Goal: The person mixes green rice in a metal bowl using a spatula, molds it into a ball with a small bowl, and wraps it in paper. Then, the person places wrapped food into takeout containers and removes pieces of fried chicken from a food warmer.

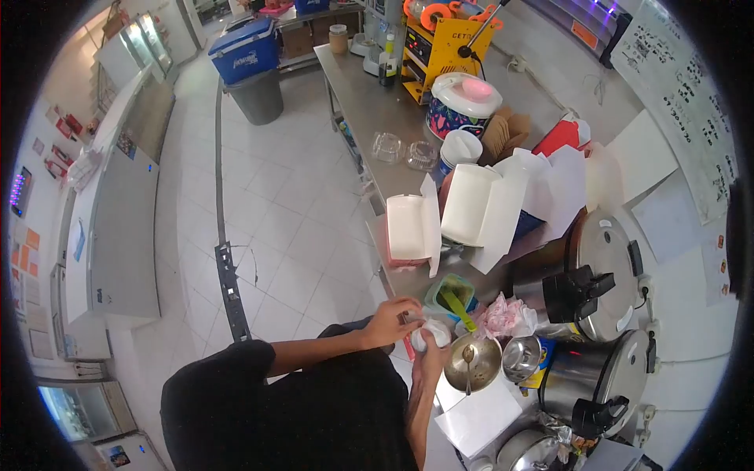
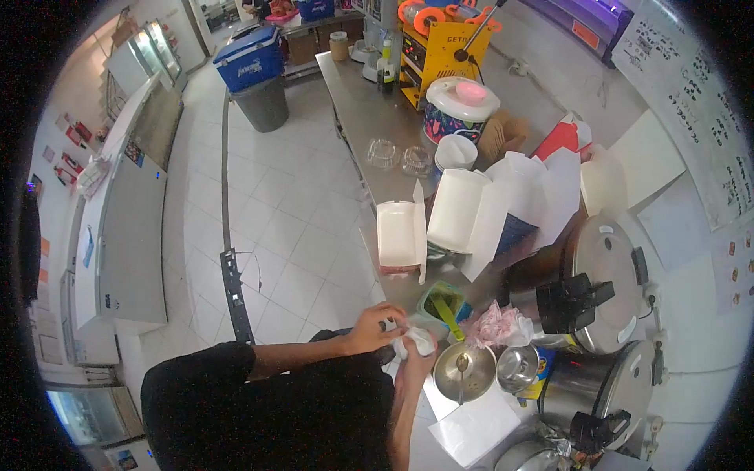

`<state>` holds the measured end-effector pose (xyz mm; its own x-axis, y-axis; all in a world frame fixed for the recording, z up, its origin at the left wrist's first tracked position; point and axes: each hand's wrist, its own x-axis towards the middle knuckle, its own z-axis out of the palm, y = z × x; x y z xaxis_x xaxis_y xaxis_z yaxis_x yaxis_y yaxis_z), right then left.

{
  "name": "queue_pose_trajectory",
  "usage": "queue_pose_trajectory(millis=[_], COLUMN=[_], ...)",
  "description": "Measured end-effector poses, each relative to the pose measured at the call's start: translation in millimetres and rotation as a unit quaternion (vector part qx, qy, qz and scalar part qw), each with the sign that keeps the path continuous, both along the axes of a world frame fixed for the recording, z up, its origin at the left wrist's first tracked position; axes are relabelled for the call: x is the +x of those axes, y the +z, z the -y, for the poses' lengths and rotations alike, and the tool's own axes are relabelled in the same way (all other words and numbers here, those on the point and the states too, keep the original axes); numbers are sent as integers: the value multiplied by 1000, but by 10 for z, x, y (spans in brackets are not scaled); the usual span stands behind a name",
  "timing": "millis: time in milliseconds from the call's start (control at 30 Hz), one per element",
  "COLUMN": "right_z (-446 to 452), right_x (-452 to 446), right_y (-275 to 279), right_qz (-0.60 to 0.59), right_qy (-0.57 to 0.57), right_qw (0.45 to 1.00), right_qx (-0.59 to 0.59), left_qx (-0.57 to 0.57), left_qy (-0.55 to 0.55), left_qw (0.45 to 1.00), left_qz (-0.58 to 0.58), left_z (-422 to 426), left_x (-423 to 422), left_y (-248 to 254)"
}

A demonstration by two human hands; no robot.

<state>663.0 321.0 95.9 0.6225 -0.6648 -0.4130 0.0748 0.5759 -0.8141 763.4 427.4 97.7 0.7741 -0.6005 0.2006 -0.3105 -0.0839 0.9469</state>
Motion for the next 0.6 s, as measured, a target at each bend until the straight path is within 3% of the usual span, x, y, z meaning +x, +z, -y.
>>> queue_pose_trajectory(millis=[67, 200, 233, 400, 467, 533, 600], right_z=[-65, -217, -239, -238, -183, -186, -135], right_x=[195, 537, 612, 1089, 1325, 1581, 1840], right_y=[146, 332, 371, 551, 528, 676, 761], right_qz=[47, 69, 67, 64, 36, -18, -50], right_qy=[44, 45, 52, 34, -6, 3, 25], right_qw=[995, 983, 984, 988, 997, 999, 992], right_qx=[82, 165, 159, 137, 70, -37, -117], left_qx=[-50, -34, -81, -89, -59, -48, -147], left_qy=[15, 46, 27, -26, 27, 5, -6], left_qw=[998, 995, 995, 994, 989, 970, 894], left_qz=[29, -80, -45, -54, -132, -239, -424], left_z=[-68, -238, -259, -59, 116, 213, 251], left_x=[72, 115, 162, 606, 865, 1216, 1539], left_y=[-16, 190, 206, 375, 338, 459, 476])
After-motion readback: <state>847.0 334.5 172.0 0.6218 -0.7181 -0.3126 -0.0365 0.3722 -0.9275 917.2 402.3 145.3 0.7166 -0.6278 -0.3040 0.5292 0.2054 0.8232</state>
